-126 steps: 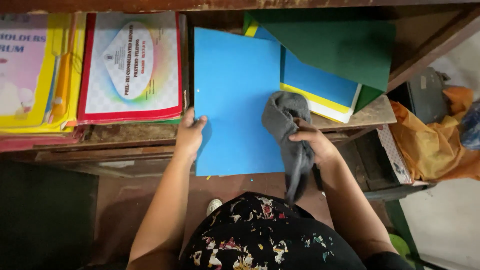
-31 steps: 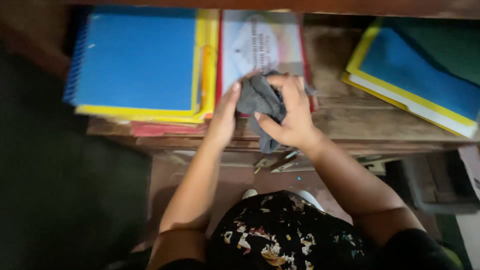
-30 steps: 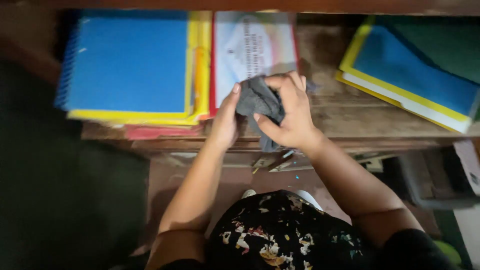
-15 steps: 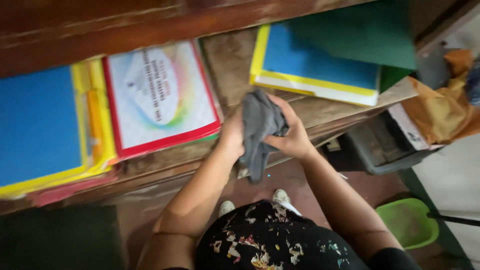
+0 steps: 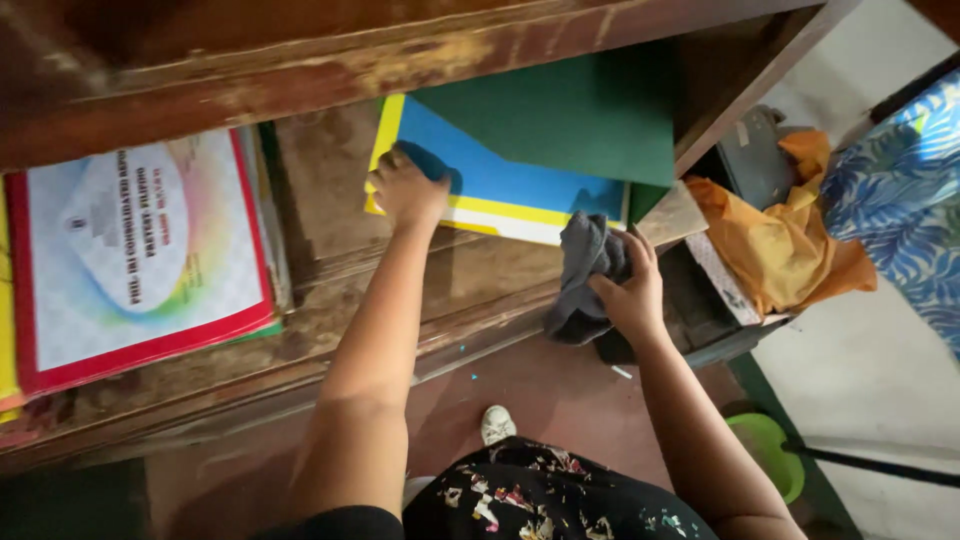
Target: Wiping dust off several colored file folders using a cloth.
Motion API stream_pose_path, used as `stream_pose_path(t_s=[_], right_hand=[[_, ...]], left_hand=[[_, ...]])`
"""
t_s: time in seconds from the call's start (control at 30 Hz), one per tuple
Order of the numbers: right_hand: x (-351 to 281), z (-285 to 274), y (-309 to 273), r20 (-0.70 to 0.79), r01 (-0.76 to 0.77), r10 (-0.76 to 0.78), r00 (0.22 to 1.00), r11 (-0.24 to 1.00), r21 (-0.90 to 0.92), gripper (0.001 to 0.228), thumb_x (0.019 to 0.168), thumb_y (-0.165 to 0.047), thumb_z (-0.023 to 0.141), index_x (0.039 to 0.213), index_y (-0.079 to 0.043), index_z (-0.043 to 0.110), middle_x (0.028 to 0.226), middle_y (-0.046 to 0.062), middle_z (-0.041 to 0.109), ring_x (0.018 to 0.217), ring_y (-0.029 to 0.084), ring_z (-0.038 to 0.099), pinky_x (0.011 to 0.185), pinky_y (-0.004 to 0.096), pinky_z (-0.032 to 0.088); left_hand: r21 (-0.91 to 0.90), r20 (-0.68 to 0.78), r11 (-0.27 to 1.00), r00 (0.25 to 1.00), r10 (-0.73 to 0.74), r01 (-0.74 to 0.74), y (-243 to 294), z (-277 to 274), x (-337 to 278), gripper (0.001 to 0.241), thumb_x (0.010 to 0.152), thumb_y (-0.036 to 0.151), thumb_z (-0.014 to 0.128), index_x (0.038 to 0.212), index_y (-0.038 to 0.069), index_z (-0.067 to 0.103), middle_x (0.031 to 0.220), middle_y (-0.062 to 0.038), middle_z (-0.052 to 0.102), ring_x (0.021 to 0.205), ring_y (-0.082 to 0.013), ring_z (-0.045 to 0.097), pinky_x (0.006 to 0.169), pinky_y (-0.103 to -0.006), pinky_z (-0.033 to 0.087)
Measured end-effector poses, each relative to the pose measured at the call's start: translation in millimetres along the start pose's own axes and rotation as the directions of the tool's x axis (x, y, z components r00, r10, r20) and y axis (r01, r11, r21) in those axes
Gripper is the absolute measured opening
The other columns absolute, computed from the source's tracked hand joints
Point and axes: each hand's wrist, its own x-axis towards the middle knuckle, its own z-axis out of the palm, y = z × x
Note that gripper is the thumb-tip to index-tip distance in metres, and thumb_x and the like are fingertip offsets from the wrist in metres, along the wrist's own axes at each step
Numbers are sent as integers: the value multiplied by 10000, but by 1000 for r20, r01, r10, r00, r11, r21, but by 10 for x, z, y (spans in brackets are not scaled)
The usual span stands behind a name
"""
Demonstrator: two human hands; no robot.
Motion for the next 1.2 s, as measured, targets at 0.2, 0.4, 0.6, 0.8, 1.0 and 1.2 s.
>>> stream_pose_path(t_s=[0.2, 0.4, 0.6, 0.8, 1.0, 1.2], right_hand=[[66, 91, 55, 178, -50, 75, 981, 989, -139, 710, 627, -129, 834, 1303, -138, 616, 1660, 301, 213, 1214, 651, 507, 1036, 684, 459], [59, 125, 66, 236, -91, 110, 965, 992, -89, 739, 636, -96, 814, 1346, -96, 608, 1668, 305, 176, 1245, 660, 467, 1017, 678, 481], [113, -175, 465, 161, -320, 320, 934, 947, -23, 700, 600, -179, 898, 1273, -218, 709, 1327, 92, 676, 1229, 322, 631, 1003, 456, 522], [39, 81, -646, 305, 191, -139, 942, 971, -146, 733, 608, -172, 857, 1318, -111, 688, 1368, 238, 616, 1222, 483, 613, 1018, 568, 492], [-795, 1550, -1373, 635, 717, -441, 634, 643, -270, 937, 764, -337, 741, 1606, -391, 332, 1388, 82, 561, 1237, 392, 566, 1077, 690, 346], [-548, 1438, -711, 393, 727, -620, 679, 491, -481, 465, 687, -288, 743, 1140, -385, 712, 1137, 27, 627, 1035, 262, 613, 836, 439, 478]], left_hand=[[-350, 47, 922, 987, -157, 163, -348, 520, 384, 421, 811, 304, 683, 1157, 71, 620, 1049, -194, 704, 1025, -452, 709, 883, -589, 571], [-380, 441, 790, 845, -303, 481, -598, -565, -539, 794, 648, 419, 777, 1390, 191, 613, 1367, -131, 650, 1213, -385, 648, 981, -544, 525], [-483, 739, 504, 642, -204, 716, -1498, -503, -1435, 514, 695, 26, 813, 1174, -59, 648, 1004, -189, 664, 875, -334, 722, 759, -429, 625], [-492, 764, 561, 639, -88, 666, -1284, -1578, -1549, 871, 881, 367, 753, 1526, -36, 328, 1436, -416, 484, 1154, -572, 609, 889, -582, 566], [-494, 446, 767, 877, -180, 409, -1768, -697, -1262, 357, 839, 107, 694, 1194, 85, 719, 1092, -194, 696, 875, -433, 721, 561, -495, 655], [-624, 519, 587, 835, -182, 516, -1683, -993, -1273, 433, 846, 86, 797, 1246, 21, 645, 890, -217, 681, 774, -369, 719, 635, -539, 650]])
